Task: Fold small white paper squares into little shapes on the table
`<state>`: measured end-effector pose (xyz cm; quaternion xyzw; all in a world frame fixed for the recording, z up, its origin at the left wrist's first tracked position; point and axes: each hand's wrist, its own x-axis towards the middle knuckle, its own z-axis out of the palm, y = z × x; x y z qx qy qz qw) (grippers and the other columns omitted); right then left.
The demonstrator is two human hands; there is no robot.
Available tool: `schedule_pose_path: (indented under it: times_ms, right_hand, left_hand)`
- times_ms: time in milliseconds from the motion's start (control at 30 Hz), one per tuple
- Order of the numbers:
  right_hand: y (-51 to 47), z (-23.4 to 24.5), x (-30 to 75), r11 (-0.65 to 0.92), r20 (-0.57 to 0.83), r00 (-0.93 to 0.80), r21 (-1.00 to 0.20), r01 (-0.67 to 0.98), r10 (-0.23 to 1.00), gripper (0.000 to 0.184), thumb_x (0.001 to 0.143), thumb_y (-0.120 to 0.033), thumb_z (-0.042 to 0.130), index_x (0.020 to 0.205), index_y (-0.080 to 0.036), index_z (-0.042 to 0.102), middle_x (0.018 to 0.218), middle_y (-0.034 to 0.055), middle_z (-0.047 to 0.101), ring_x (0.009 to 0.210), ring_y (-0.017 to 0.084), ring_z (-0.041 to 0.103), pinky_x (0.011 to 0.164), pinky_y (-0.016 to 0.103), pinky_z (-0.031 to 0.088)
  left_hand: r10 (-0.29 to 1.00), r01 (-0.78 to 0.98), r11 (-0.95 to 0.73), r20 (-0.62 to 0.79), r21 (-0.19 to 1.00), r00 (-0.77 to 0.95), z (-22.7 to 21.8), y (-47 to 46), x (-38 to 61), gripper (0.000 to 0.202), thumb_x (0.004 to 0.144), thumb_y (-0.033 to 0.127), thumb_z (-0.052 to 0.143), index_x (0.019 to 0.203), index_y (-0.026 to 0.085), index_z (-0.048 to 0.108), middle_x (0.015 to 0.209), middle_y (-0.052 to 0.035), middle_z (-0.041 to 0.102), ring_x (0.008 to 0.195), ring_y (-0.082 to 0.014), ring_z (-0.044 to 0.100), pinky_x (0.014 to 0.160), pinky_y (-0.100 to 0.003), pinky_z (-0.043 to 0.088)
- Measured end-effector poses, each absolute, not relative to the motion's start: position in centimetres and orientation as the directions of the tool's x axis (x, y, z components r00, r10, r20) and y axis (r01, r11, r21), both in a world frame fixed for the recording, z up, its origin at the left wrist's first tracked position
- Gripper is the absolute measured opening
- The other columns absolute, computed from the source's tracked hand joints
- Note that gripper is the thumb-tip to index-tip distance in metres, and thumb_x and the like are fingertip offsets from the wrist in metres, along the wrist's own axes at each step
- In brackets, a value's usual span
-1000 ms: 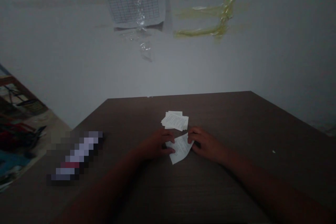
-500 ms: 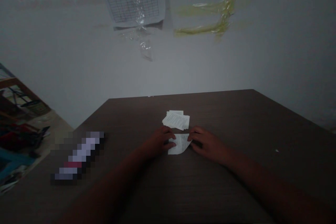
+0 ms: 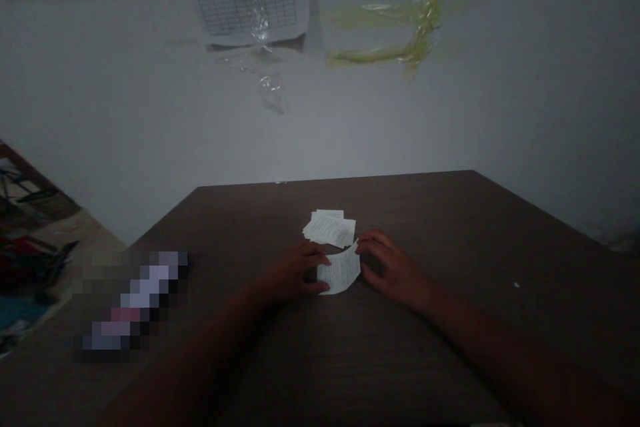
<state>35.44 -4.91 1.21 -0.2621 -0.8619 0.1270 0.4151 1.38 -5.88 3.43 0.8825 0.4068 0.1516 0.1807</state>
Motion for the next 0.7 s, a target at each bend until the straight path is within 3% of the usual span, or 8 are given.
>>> schedule_pose_path:
  times_ms: [133, 267, 500, 700]
  right_hand:
    - [-5.0, 1.9, 35.3, 0.856, 0.684, -0.515, -0.421, 0.299, 0.516, 0.025, 0.116, -0.009, 0.073, 0.126, -0.032, 0.071, 0.132, 0.0104, 0.084, 0.126, 0.032, 0.088, 0.109, 0.050, 0.078]
    - [-4.9, 2.2, 35.4, 0.858, 0.655, -0.559, -0.437, 0.270, 0.509, 0.024, 0.115, -0.007, 0.072, 0.116, -0.031, 0.068, 0.119, 0.0070, 0.083, 0.114, 0.030, 0.086, 0.101, 0.046, 0.077]
    - [-4.9, 1.4, 35.7, 0.818, 0.554, -0.613, -0.479, 0.317, 0.563, 0.020, 0.118, -0.015, 0.074, 0.127, -0.031, 0.080, 0.143, 0.0132, 0.088, 0.137, 0.035, 0.086, 0.120, 0.060, 0.076]
    - [-5.0, 0.6, 35.8, 0.813, 0.522, -0.644, -0.498, 0.302, 0.559, 0.028, 0.117, -0.015, 0.076, 0.139, -0.031, 0.082, 0.153, 0.0145, 0.087, 0.144, 0.034, 0.086, 0.123, 0.058, 0.076]
  left_hand:
    - [0.772, 0.662, -0.601, 0.112, 0.447, 0.625, 3.4, -5.7, 1.3, 0.043, 0.107, 0.034, 0.103, 0.148, 0.029, 0.091, 0.169, -0.0139, 0.086, 0.160, -0.0414, 0.078, 0.142, -0.061, 0.062]
    - [0.775, 0.662, -0.590, 0.095, 0.462, 0.624, 3.4, -5.7, 1.3, 0.044, 0.107, 0.032, 0.103, 0.149, 0.025, 0.092, 0.171, -0.0169, 0.084, 0.161, -0.0422, 0.077, 0.143, -0.060, 0.060]
    - [0.787, 0.670, -0.575, 0.095, 0.469, 0.610, 3.4, -6.0, 1.5, 0.040, 0.110, 0.032, 0.096, 0.150, 0.025, 0.090, 0.169, -0.0132, 0.084, 0.159, -0.0404, 0.075, 0.144, -0.060, 0.055]
    - [0.780, 0.665, -0.584, 0.096, 0.465, 0.618, 3.1, -6.0, 1.8, 0.046, 0.105, 0.034, 0.105, 0.149, 0.030, 0.092, 0.164, -0.0129, 0.087, 0.156, -0.0411, 0.078, 0.140, -0.061, 0.062]
